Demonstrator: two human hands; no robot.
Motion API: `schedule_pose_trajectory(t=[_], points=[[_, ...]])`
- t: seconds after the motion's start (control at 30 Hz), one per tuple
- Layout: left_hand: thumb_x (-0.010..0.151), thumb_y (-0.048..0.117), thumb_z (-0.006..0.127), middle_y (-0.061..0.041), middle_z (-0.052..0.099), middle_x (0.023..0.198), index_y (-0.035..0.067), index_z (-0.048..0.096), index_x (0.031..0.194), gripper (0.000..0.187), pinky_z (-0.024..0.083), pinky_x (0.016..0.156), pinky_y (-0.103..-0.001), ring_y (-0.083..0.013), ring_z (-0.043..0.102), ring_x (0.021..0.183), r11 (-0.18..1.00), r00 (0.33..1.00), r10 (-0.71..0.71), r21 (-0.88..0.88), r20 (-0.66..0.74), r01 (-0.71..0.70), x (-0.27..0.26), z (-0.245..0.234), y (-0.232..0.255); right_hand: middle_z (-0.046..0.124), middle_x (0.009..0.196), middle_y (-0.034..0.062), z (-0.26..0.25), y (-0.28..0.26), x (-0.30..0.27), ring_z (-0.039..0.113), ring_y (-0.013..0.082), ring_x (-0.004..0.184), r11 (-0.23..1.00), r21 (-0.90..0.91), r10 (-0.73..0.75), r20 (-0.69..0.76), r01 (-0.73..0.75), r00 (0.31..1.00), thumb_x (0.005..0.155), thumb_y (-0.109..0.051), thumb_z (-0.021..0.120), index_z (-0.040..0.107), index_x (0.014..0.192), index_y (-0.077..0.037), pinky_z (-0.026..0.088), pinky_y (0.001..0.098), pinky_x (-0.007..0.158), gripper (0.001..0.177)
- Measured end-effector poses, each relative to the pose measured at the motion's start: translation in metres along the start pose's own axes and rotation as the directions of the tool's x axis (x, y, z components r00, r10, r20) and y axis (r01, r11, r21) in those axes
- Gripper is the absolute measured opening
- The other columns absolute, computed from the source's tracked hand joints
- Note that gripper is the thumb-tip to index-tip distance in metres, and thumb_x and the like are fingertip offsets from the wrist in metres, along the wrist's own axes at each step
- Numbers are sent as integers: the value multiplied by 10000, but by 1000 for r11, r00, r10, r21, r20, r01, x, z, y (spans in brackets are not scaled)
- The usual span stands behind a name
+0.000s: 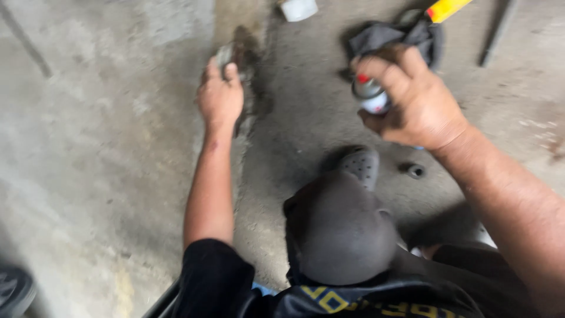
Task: Cleaning a brake drum component using an aerosol spray and a cloth.
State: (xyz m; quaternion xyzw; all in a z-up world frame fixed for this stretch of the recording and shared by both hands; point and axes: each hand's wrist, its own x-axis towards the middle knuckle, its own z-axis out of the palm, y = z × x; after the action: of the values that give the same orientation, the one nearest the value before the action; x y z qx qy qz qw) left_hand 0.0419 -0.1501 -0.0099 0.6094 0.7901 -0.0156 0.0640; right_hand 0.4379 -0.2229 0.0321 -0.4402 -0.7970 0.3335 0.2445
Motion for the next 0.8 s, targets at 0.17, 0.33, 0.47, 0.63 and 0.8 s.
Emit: schedule_pose_trajectory(t=[0.17,0.33,0.47,0.63,0.8], points=[[1028,421,582,-255,613,1339,46,499,1448,569,448,966,-600,-470,585,1202,997,998,59,57,-39,-57,-28,1,31,617,1242,220,-92,47,-51,640,398,1125,956,-185,147,-365,-226,919,662,-98,1000,526,1367,-8,557,475,977,854],[1030,408,616,-247,609,1393,-14,495,1473,623,366,1048,-635,-461,487,1370,922,930,356,200,-95,-333,-64,44,30,676,1120,127,-71,256,-222,714,224,1000,830,243,555,-435,-501,709,976,-161,767,606,1172,0,625,351,959,301],[1024,428,655,-232,576,1484,-27,484,1492,675,295,1168,-634,-444,405,1471,790,839,541,378,-57,-483,-97,82,28,720,1121,102,-62,317,-285,726,210,978,727,364,676,-528,-582,514,972,-172,768,650,1146,-19,620,368,1011,260],[955,440,671,-322,451,1571,-84,458,1513,794,213,1217,-636,-472,325,1523,737,845,534,473,29,-482,-113,106,41,537,1451,181,-75,225,-264,587,304,1343,802,21,416,-737,-597,532,860,-48,893,352,1509,14,473,431,1203,848],[924,418,673,-337,335,1623,4,425,1564,801,155,1204,-666,-484,258,1529,667,816,567,519,112,-534,-112,138,47,437,1586,118,-56,223,-278,504,255,1474,698,-40,411,-796,-715,445,806,-55,968,140,1665,-118,386,401,1287,1195]])
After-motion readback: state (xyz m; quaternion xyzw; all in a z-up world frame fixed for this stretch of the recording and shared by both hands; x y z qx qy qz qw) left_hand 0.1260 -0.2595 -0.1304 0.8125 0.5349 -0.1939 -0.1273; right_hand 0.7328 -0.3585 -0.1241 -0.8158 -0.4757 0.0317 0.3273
